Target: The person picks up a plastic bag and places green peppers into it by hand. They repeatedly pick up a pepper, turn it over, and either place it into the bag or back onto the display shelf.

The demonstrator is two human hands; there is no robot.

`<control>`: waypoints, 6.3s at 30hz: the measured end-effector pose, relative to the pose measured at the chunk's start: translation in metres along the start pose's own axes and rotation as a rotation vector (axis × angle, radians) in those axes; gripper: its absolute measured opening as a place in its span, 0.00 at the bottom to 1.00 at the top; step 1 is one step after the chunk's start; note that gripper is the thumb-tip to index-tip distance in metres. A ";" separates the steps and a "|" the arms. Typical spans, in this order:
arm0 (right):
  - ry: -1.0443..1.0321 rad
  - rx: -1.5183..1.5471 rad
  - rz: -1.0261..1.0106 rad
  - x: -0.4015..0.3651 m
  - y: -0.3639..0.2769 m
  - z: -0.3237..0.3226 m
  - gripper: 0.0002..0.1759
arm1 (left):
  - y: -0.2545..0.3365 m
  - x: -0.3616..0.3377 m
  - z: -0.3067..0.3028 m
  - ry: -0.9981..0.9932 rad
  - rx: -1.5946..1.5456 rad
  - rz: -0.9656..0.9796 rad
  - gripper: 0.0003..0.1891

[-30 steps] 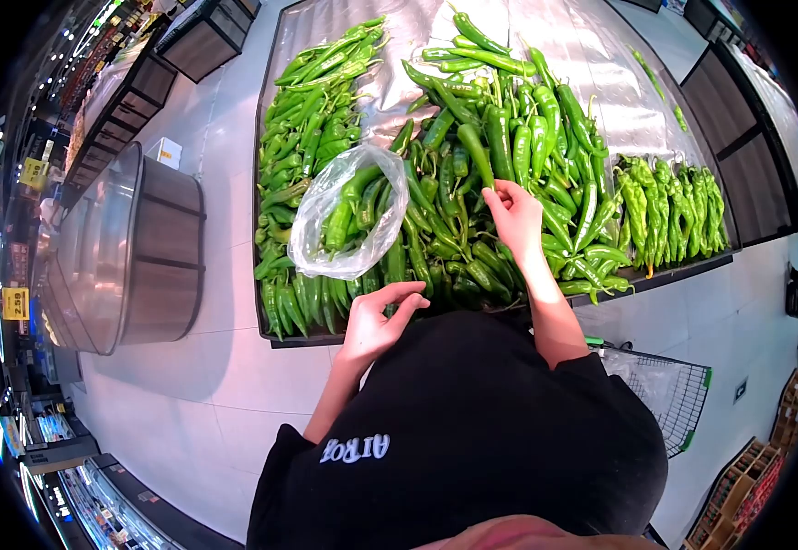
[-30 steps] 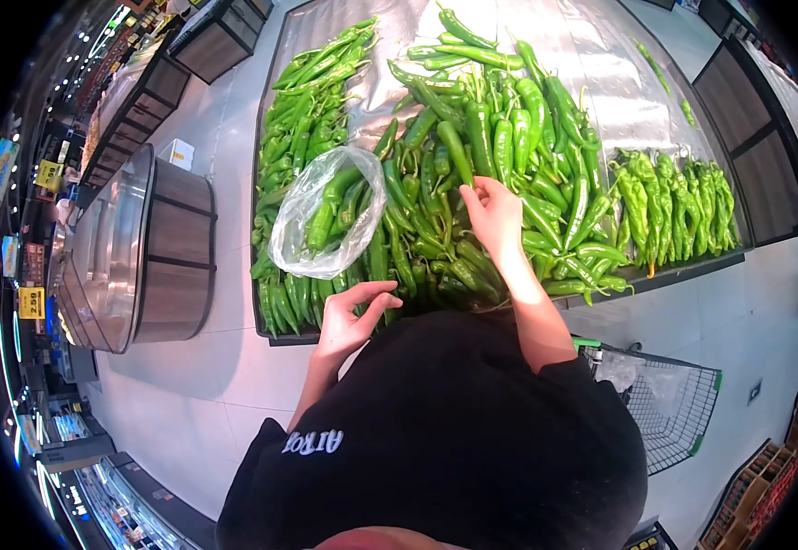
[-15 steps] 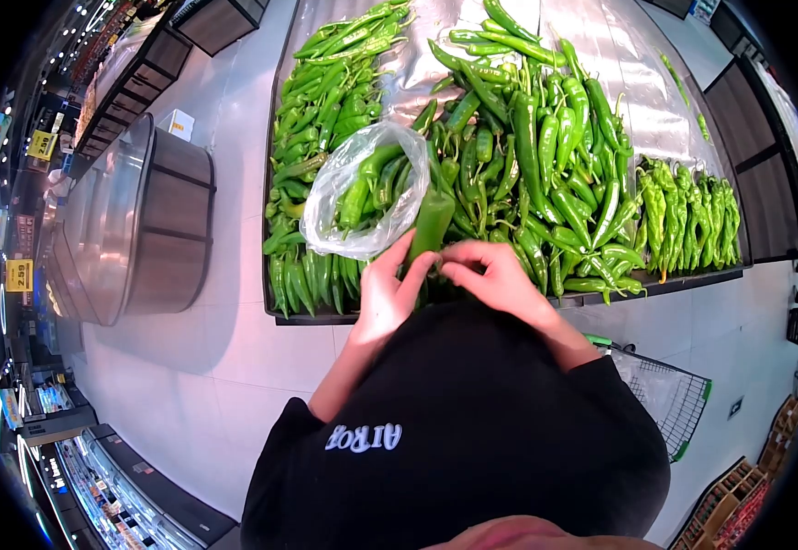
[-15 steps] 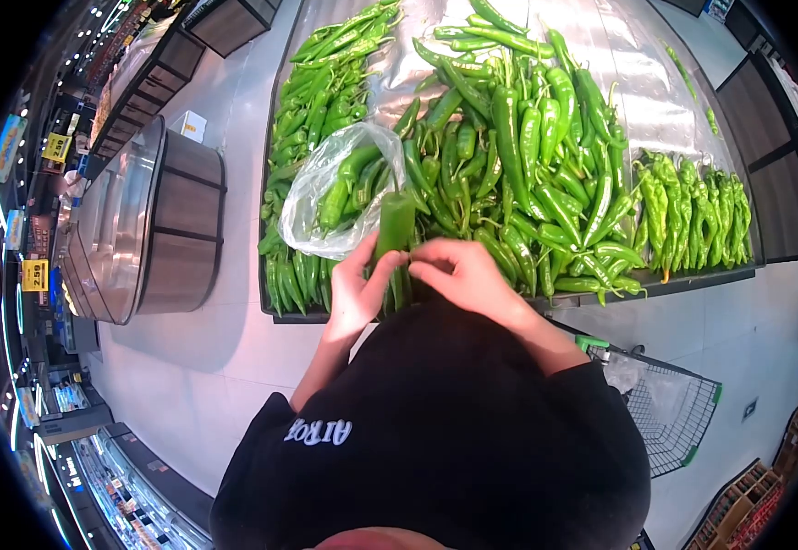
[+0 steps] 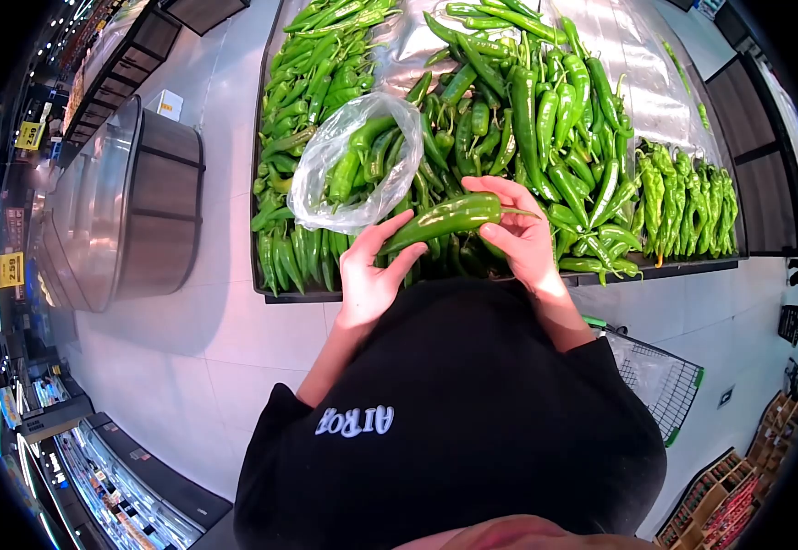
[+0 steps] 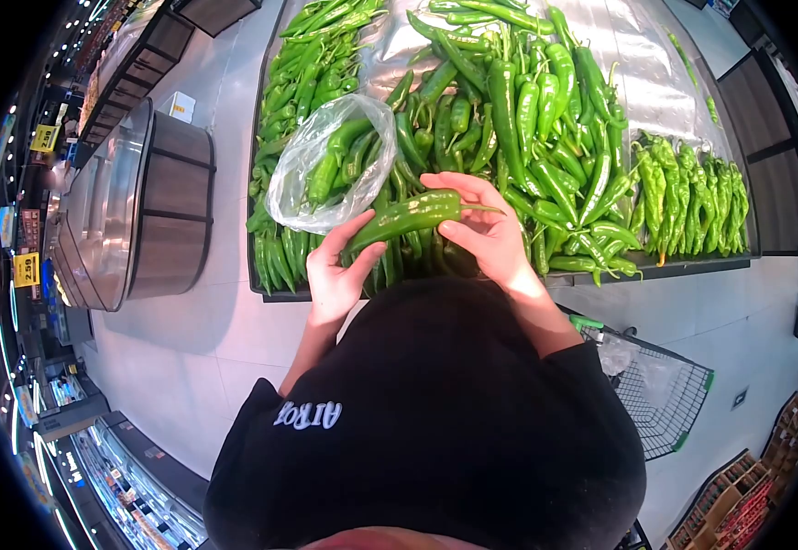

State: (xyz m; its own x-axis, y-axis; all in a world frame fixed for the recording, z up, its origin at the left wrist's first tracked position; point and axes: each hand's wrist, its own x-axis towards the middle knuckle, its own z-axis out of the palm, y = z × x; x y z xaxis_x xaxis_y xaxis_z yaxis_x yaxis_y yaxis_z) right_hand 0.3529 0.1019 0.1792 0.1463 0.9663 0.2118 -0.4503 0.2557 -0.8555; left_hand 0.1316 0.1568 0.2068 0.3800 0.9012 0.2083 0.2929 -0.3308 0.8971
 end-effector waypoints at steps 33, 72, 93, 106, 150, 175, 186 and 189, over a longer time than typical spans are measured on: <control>-0.115 -0.650 -0.418 0.077 0.012 0.038 0.26 | -0.035 -0.014 -0.002 -0.155 -0.449 -0.302 0.31; 0.675 -1.510 -0.186 0.141 -0.007 -0.068 0.39 | -0.039 -0.023 -0.001 -0.270 -0.320 -0.325 0.27; -0.069 0.241 0.060 0.009 0.008 0.002 0.36 | -0.019 -0.006 -0.010 -0.008 -0.582 -0.100 0.18; 0.006 0.311 0.014 0.012 0.009 -0.003 0.36 | -0.016 -0.016 -0.017 0.107 -0.488 -0.050 0.20; -0.338 -1.298 -0.687 0.088 0.052 0.045 0.42 | -0.018 -0.002 -0.029 0.180 0.500 0.069 0.13; 0.049 -0.898 0.119 0.088 0.092 -0.006 0.20 | -0.035 -0.013 -0.011 -0.225 0.629 0.001 0.52; 0.073 -0.049 0.266 0.127 0.049 0.012 0.17 | -0.056 0.004 -0.032 0.212 -0.190 -0.001 0.17; 0.074 0.025 0.207 0.126 0.043 0.025 0.17 | -0.034 0.025 -0.052 0.458 -0.477 -0.061 0.12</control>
State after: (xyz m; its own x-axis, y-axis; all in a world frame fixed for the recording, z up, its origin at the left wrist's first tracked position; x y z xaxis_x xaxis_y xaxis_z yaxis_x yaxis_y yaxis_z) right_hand 0.3300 0.2355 0.1807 0.1122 0.9937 -0.0033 -0.4987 0.0535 -0.8651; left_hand 0.0855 0.2053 0.2022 -0.0676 0.9771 0.2018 -0.1585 -0.2102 0.9647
